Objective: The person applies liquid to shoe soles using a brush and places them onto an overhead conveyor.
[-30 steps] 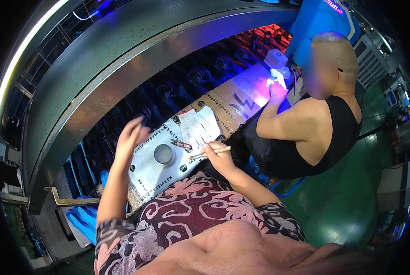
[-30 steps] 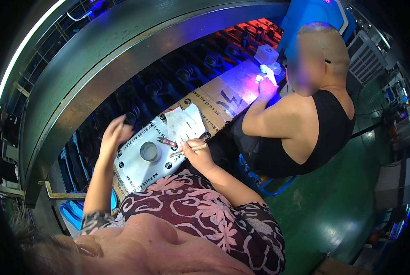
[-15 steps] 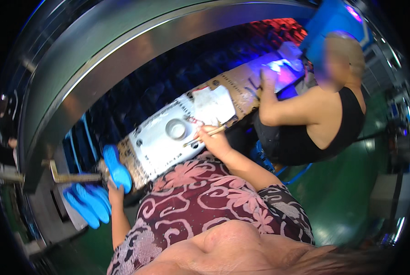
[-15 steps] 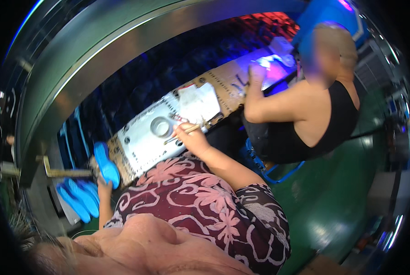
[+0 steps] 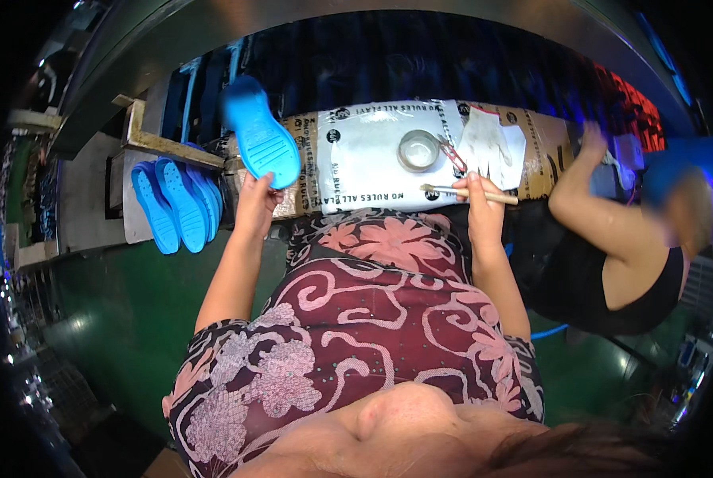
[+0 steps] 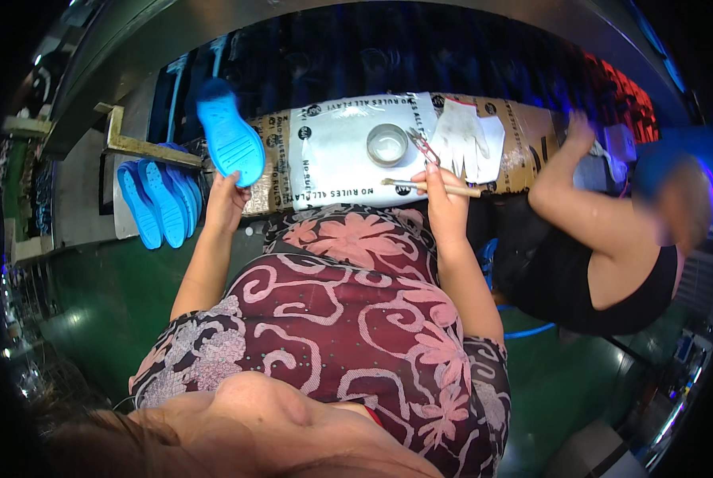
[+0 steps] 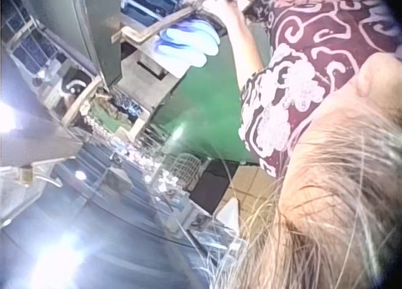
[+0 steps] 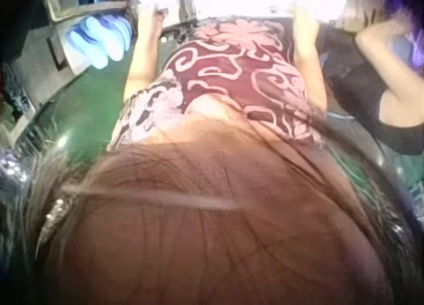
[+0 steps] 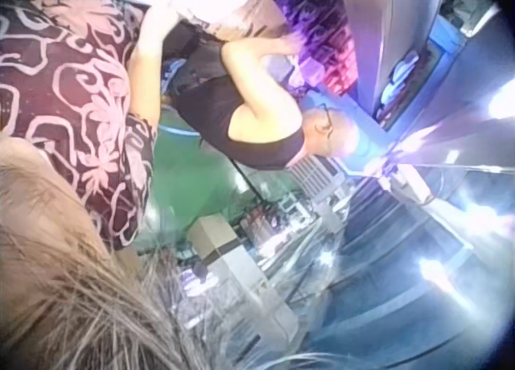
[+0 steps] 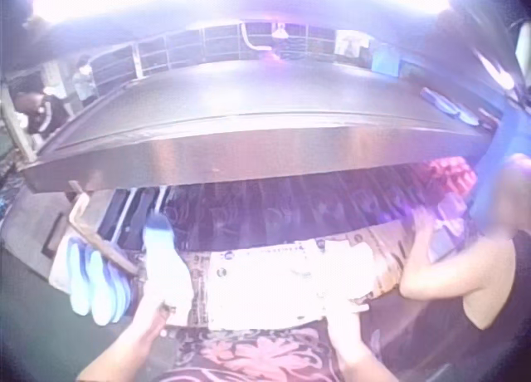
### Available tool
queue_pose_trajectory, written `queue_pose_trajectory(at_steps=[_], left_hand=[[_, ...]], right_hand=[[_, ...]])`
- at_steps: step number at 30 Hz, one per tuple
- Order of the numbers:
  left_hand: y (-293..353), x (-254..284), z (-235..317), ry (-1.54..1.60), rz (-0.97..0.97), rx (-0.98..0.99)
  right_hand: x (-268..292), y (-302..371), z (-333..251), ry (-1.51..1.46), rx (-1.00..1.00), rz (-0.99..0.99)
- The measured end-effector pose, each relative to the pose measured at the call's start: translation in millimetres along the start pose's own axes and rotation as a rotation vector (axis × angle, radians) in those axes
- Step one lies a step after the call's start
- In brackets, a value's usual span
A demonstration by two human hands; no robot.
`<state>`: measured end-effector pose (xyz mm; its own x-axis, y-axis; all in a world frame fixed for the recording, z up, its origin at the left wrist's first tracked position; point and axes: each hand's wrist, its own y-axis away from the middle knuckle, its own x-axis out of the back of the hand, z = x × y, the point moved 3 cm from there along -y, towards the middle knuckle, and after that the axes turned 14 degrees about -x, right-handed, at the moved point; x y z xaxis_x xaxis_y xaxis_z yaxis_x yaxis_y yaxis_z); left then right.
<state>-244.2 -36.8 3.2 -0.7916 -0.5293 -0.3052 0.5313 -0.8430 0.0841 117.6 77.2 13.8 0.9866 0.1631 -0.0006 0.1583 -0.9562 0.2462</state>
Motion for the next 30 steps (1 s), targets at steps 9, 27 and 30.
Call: queue_pose_trajectory(at_steps=[9,27,30], left_hand=[[25,-89,7,-0.49,-0.277,-0.244],[27,-124,8,-0.58,-0.384,-0.52],[28,-124,8,-0.552,-0.38,-0.496]], right_hand=[[-36,5,-42,-0.036,0.186,-0.152],[-55,7,-48,0.368,0.572,-0.158],[-50,5,-45,0.319,0.546,-0.105]])
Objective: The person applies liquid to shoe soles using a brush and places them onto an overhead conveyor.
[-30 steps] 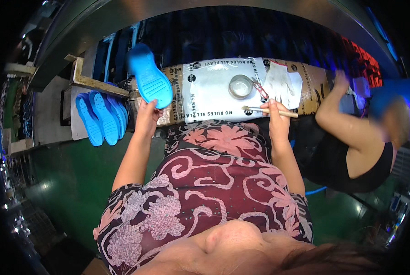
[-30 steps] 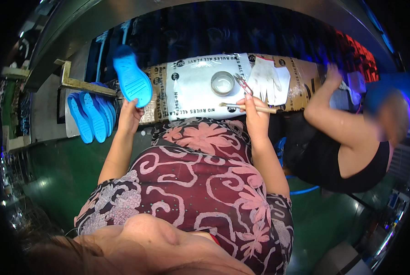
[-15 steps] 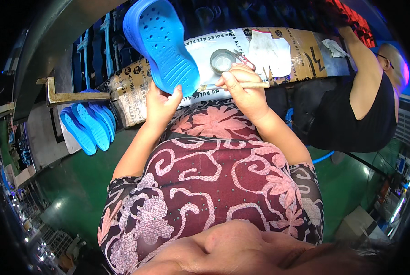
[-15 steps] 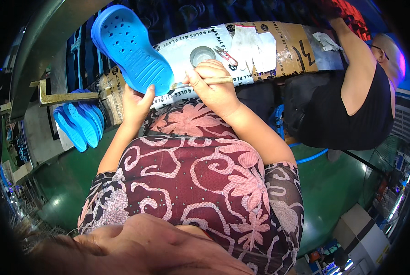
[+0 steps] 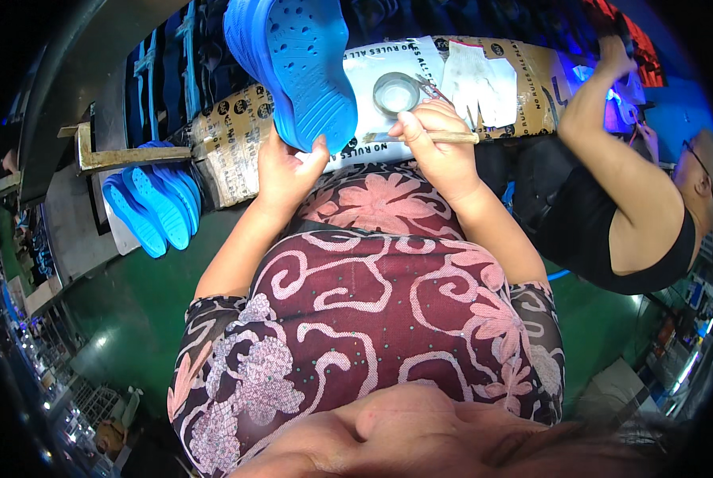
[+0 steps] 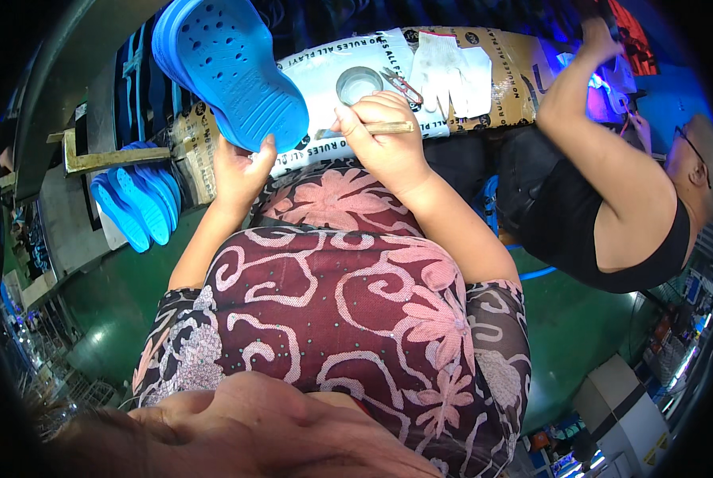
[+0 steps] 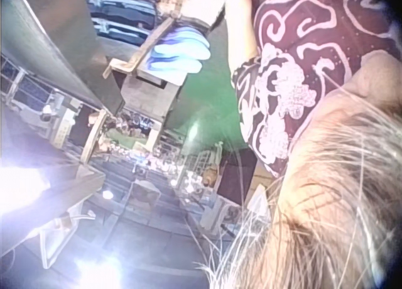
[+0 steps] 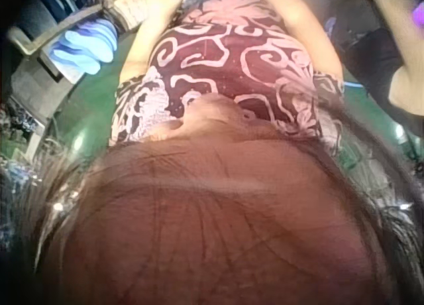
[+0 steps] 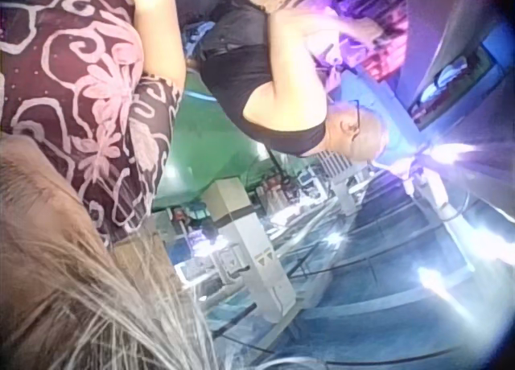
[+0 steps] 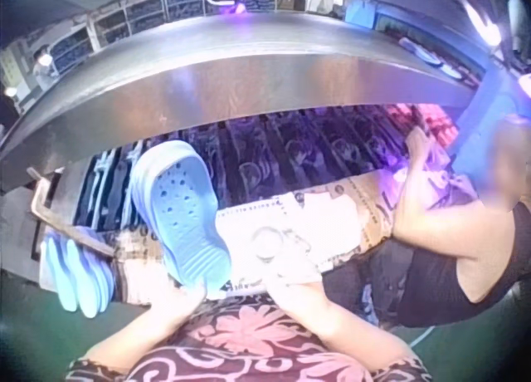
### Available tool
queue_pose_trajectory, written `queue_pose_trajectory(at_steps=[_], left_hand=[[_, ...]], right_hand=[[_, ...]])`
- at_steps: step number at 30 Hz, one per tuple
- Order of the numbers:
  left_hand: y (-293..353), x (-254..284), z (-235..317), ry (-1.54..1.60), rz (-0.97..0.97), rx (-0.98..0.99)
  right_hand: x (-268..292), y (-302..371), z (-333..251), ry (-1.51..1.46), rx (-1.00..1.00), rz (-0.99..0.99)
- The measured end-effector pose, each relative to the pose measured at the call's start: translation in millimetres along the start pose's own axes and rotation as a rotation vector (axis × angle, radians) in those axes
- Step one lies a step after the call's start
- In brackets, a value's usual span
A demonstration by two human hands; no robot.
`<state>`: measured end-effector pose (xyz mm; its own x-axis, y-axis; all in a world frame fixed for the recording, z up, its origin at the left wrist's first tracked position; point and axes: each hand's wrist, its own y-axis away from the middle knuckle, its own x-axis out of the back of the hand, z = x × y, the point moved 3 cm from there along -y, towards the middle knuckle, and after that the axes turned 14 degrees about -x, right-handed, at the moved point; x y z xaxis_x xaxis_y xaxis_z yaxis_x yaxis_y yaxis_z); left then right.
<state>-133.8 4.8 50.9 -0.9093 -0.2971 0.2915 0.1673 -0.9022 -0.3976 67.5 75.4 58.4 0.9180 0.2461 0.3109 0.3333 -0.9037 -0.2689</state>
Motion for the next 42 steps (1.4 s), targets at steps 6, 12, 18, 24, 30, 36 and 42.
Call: queue_pose_trajectory(at_steps=[6,12,18,24,30,36,42], left_hand=[[3,-3,1,-0.068,0.017,-0.074],[2,-5,5,0.033,0.096,-0.096],[2,-4,3,-0.095,0.13,-0.216],[0,-5,5,-0.121,0.049,-0.226],[-1,-5,4,-0.111,0.108,-0.35],[1,-3,3,-0.145,0.135,-0.384],[-1,-2,5,-0.145,0.087,-0.387]], right_hand=[[-6,-1,-16,-0.023,0.097,0.034],[-9,3,-13,0.118,0.134,-0.025],[-1,5,-15,0.048,0.035,-0.01],[-9,-1,-13,0.019,0.136,0.076],[-10,4,-11,-0.045,0.098,0.012],[-2,2,-10,-0.102,0.007,0.051],[-8,2,-13,0.056,0.198,0.087]])
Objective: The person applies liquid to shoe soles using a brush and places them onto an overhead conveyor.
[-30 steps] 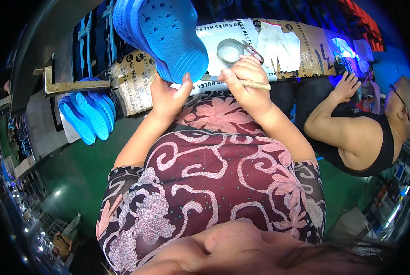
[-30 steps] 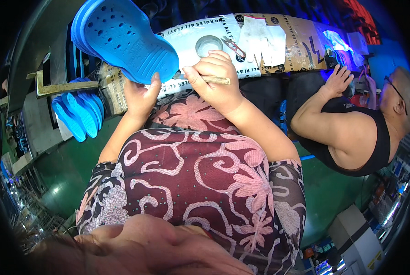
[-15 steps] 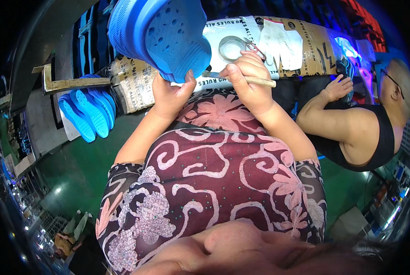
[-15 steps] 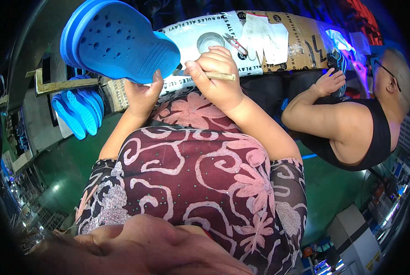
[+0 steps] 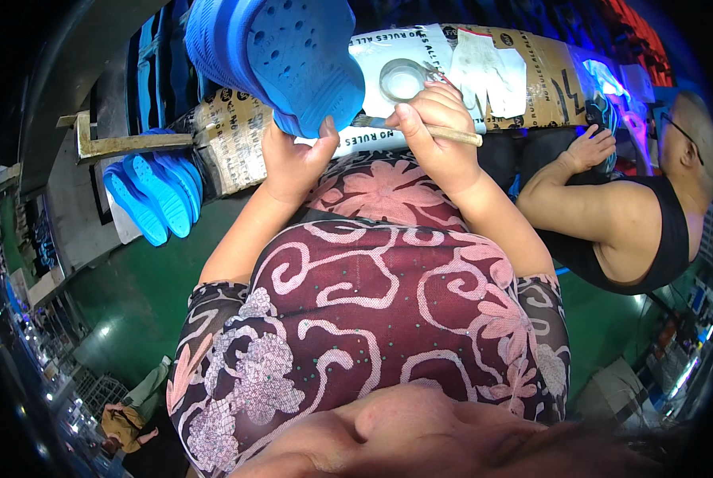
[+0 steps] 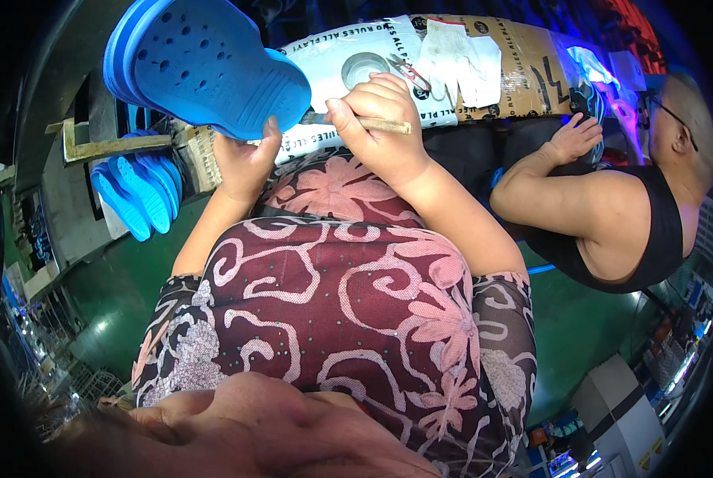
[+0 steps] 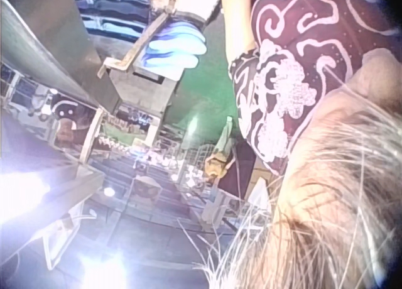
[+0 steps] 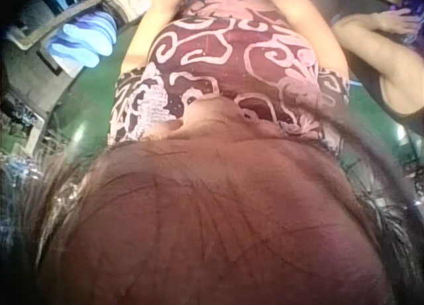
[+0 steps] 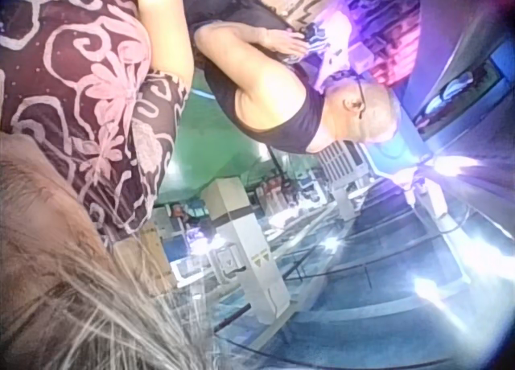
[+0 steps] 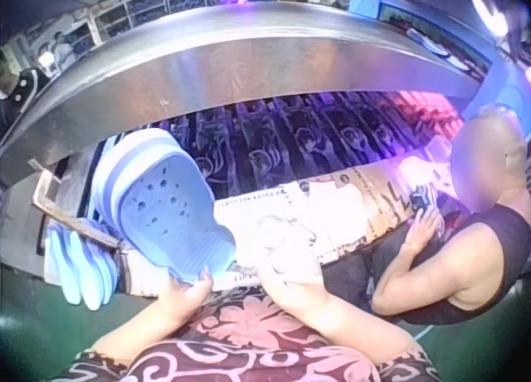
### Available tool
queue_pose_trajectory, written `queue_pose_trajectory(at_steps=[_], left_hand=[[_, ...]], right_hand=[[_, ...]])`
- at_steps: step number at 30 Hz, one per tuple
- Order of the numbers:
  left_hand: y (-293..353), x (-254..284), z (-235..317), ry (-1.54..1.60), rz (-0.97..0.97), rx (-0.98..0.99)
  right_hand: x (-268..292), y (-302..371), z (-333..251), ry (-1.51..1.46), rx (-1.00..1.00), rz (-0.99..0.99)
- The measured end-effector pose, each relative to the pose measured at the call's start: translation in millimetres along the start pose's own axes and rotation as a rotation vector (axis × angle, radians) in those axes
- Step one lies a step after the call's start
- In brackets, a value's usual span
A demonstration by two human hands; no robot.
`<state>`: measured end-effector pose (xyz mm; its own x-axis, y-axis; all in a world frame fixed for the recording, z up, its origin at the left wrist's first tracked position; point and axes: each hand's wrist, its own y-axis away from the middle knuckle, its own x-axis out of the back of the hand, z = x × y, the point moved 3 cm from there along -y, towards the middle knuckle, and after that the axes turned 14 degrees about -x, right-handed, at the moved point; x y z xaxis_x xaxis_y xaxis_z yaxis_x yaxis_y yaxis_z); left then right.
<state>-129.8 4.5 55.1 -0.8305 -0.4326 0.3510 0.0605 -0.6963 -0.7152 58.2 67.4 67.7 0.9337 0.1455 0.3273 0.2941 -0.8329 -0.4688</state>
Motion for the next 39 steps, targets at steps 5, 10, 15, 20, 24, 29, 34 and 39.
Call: queue_pose_trajectory(at_steps=[5,10,15,20,24,29,34,39], left_hand=[[2,2,-7,-0.016,-0.042,0.079],[-25,-2,11,0.131,0.015,0.223],[-26,9,27,0.251,-0.161,0.335],[-53,-3,68,0.795,-0.53,0.868],[-102,-40,82,1.024,-0.839,0.652],[-258,-183,88,1.335,-0.792,0.57],[-321,-254,121,1.67,-0.388,0.703],[-228,-204,96,1.388,-0.686,0.513]], right_hand=[[14,0,-1,0.068,-0.006,-0.012],[37,3,13,0.019,-0.135,0.024],[59,27,31,-0.17,-0.44,0.12],[68,53,56,-0.29,-0.595,0.207],[71,63,46,-0.343,-0.61,0.275],[78,68,49,-0.32,-0.656,0.39],[74,71,57,-0.381,-0.73,0.381],[67,73,70,-0.395,-0.721,0.327]])
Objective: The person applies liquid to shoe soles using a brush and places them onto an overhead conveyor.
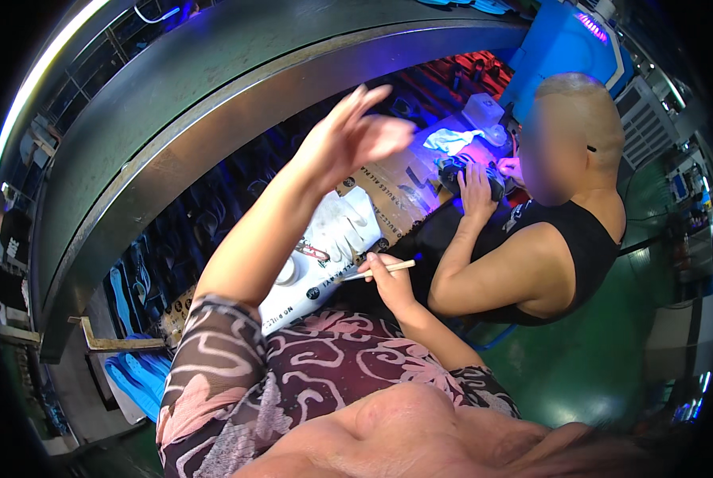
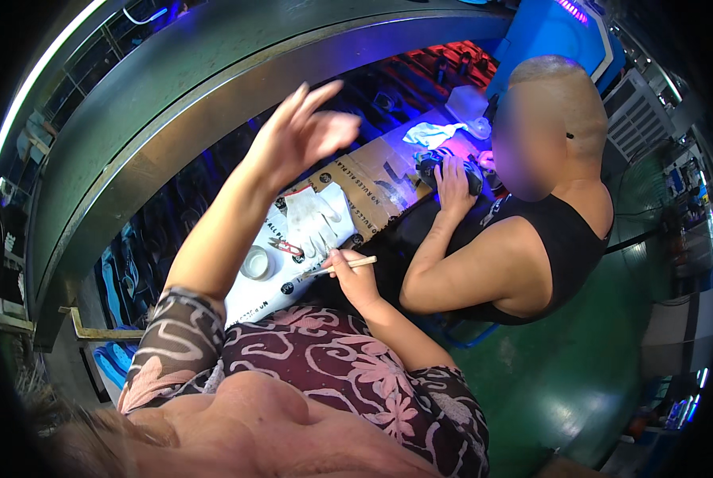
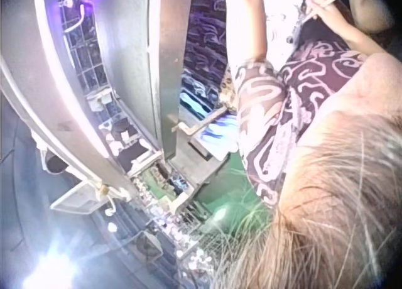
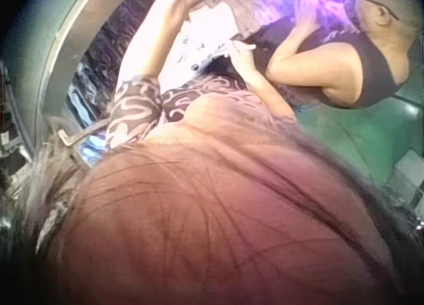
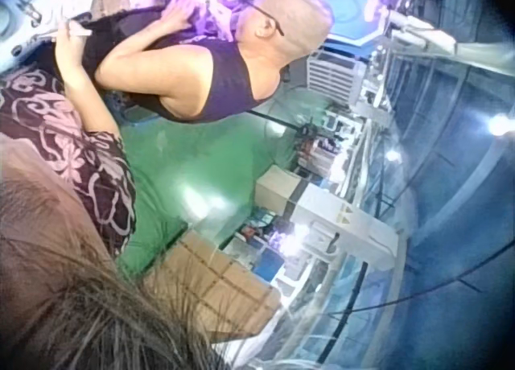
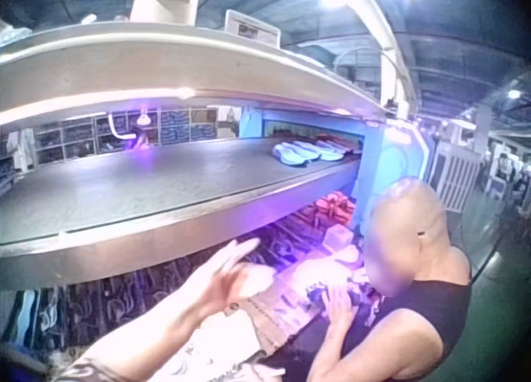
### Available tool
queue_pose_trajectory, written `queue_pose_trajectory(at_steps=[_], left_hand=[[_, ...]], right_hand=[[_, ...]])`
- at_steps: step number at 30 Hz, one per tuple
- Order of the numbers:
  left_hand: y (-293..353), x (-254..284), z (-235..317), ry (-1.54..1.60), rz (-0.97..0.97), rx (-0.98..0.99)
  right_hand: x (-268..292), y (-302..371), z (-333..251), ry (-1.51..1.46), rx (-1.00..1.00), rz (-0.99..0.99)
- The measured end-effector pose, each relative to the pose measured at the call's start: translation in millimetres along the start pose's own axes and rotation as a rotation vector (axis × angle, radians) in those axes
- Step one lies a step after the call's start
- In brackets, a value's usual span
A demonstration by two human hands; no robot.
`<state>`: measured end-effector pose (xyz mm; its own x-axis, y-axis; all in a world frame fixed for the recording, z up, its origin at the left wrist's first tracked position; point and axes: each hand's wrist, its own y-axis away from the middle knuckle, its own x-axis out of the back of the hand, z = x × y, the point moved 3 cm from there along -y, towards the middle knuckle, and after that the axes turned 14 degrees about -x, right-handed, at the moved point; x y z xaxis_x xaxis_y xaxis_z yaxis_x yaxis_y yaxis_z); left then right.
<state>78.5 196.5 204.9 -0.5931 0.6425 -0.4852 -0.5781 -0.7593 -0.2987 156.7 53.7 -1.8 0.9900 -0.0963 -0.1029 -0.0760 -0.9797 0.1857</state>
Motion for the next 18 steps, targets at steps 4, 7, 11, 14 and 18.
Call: queue_pose_trajectory(at_steps=[4,7,11,14,18], left_hand=[[139,94,-11,-0.245,0.208,0.015],[266,139,24,-0.418,0.536,0.035],[444,155,92,-0.839,1.07,-0.172],[622,186,128,-1.245,1.585,-0.278],[691,160,152,-1.646,1.867,-0.044]], right_hand=[[-9,-5,8,-0.08,0.007,-0.046],[-26,-4,9,-0.143,-0.036,-0.105],[-78,3,-16,-0.09,-0.039,-0.255],[-141,-3,-38,0.124,0.303,-0.434],[-223,10,-69,0.277,0.375,-0.794]])
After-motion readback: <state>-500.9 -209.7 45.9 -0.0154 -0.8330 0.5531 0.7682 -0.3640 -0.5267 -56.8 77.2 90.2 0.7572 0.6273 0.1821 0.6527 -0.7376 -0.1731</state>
